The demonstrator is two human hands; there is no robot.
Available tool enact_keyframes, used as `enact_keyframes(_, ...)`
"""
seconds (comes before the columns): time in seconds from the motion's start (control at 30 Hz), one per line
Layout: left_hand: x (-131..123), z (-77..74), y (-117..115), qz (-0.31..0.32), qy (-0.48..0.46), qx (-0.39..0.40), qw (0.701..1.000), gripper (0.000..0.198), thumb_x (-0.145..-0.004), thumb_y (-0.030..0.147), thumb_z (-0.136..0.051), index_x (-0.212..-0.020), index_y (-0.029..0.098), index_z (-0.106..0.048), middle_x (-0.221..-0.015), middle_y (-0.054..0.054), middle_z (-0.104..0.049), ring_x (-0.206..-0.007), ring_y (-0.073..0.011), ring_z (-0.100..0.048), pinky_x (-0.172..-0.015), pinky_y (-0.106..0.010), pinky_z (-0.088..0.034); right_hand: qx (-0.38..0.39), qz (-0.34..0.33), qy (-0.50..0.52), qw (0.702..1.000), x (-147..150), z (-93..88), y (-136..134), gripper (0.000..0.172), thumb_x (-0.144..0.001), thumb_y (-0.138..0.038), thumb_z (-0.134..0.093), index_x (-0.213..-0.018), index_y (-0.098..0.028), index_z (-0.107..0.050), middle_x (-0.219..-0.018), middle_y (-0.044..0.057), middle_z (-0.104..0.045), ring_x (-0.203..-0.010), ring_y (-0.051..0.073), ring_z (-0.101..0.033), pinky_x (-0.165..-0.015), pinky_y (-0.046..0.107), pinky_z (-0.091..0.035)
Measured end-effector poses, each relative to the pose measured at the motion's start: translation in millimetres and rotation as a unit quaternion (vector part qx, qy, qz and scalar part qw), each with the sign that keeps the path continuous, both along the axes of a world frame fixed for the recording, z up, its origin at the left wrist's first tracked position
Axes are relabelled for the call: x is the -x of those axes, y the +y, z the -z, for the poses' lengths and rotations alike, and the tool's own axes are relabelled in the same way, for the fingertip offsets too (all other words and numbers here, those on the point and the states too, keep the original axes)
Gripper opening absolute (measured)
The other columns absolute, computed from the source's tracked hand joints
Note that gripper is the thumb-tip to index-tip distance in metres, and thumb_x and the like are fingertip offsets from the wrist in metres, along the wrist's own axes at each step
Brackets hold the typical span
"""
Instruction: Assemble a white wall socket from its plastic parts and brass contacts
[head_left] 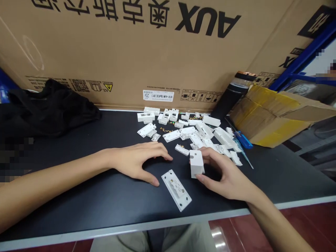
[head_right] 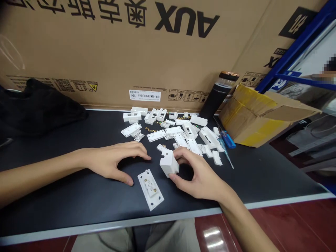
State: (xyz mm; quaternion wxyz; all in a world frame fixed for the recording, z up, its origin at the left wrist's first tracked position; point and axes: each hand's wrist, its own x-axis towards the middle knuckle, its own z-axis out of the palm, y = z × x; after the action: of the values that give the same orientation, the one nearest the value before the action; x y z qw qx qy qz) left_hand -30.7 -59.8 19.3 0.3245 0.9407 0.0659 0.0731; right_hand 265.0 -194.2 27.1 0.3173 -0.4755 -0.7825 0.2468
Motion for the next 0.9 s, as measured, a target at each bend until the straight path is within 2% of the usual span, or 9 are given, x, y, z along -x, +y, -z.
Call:
enact_keyframes(0.1, -9.0, -2.2, -0.9, 0.013, 0.024, -0.034, 0.999, 0.073, -0.085, 0.058, -0.078, -0.146, 0.027, -0.054, -0.143, -0.011, -0.055, -0.128, -0.0288, -0.056, -0.108, -0.037, -0.044, -0.023, 0.007, -0.005, 1.0, -1.3, -1.6, -1.3, 0.025, -0.09, -0.021, -0.068, -0.111, -0.026, -0.056, -0.101, 0.001, -0.062, -0.088, 0.016, -0.064, -0.082, 0.028, -0.057)
enact_keyframes(0.2, -21.8, -4.1, -3.3, 0.023, 0.028, -0.045, 0.998, 0.071, -0.087, 0.06, -0.075, -0.146, 0.027, -0.055, -0.143, -0.011, -0.054, -0.128, -0.0295, -0.056, -0.106, -0.037, -0.045, -0.037, 0.017, -0.01, 0.999, -3.3, -2.8, -3.0, 0.025, -0.089, -0.019, -0.069, -0.11, -0.027, -0.058, -0.099, 0.0, -0.064, -0.085, 0.014, -0.065, -0.079, 0.025, -0.057)
enact_keyframes(0.33, -37.8, -2.1, -5.8, 0.043, 0.011, -0.035, 0.998, 0.054, -0.091, 0.054, -0.073, -0.137, 0.027, -0.062, -0.136, -0.008, -0.059, -0.125, -0.026, -0.058, -0.105, -0.035, -0.044, -0.035, 0.021, -0.009, 0.999, -5.5, -2.4, -4.0, 0.026, -0.089, -0.019, -0.069, -0.111, -0.026, -0.059, -0.1, 0.001, -0.067, -0.087, 0.015, -0.067, -0.08, 0.024, -0.059)
enact_keyframes(0.43, -40.9, 2.5, -6.5, 0.027, -0.026, 0.001, 0.999, 0.04, -0.09, 0.05, -0.076, -0.119, 0.024, -0.069, -0.124, -0.007, -0.066, -0.114, -0.022, -0.062, -0.1, -0.032, -0.046, -0.047, 0.031, -0.016, 0.998, -7.3, -2.6, -4.2, 0.024, -0.089, -0.02, -0.069, -0.11, -0.026, -0.059, -0.1, 0.003, -0.067, -0.087, 0.016, -0.068, -0.078, 0.025, -0.059)
enact_keyframes(0.57, -35.9, 7.7, -8.2, -0.047, -0.084, 0.062, 0.993, 0.042, -0.082, 0.047, -0.084, -0.109, 0.018, -0.069, -0.092, -0.002, -0.07, -0.079, -0.0147, -0.063, -0.072, -0.025, -0.049, -0.079, 0.047, -0.041, 0.995, -7.2, -5.8, -7.3, 0.026, -0.088, -0.02, -0.069, -0.112, -0.026, -0.06, -0.102, 0.005, -0.069, -0.087, 0.018, -0.068, -0.074, 0.027, -0.058)
enact_keyframes(0.63, -33.8, 8.4, -9.4, -0.075, -0.113, 0.114, 0.984, 0.042, -0.08, 0.042, -0.086, -0.108, 0.017, -0.069, -0.082, 0.0, -0.069, -0.069, -0.0114, -0.062, -0.065, -0.023, -0.049, -0.103, 0.05, -0.055, 0.992, -4.4, -8.0, -9.5, 0.028, -0.087, -0.02, -0.069, -0.113, -0.027, -0.06, -0.102, 0.005, -0.069, -0.086, 0.019, -0.068, -0.073, 0.028, -0.058)
enact_keyframes(0.8, -33.4, 8.1, -10.4, -0.116, -0.153, 0.248, 0.95, 0.044, -0.069, 0.033, -0.094, -0.102, 0.015, -0.071, -0.081, -0.001, -0.073, -0.069, -0.012, -0.067, -0.069, -0.024, -0.057, -0.138, 0.04, -0.096, 0.985, 8.0, -9.2, -12.0, 0.035, -0.088, -0.021, -0.07, -0.12, -0.027, -0.056, -0.105, 0.008, -0.07, -0.092, 0.023, -0.069, -0.078, 0.034, -0.058)
enact_keyframes(0.9, -33.7, 9.1, -9.4, -0.124, -0.159, 0.291, 0.935, 0.048, -0.063, 0.03, -0.097, -0.101, 0.014, -0.072, -0.084, -0.003, -0.074, -0.071, -0.0129, -0.068, -0.07, -0.026, -0.059, -0.135, 0.028, -0.114, 0.984, 14.3, -6.3, -11.1, 0.038, -0.091, -0.022, -0.069, -0.125, -0.026, -0.054, -0.109, 0.009, -0.069, -0.096, 0.023, -0.069, -0.082, 0.033, -0.058)
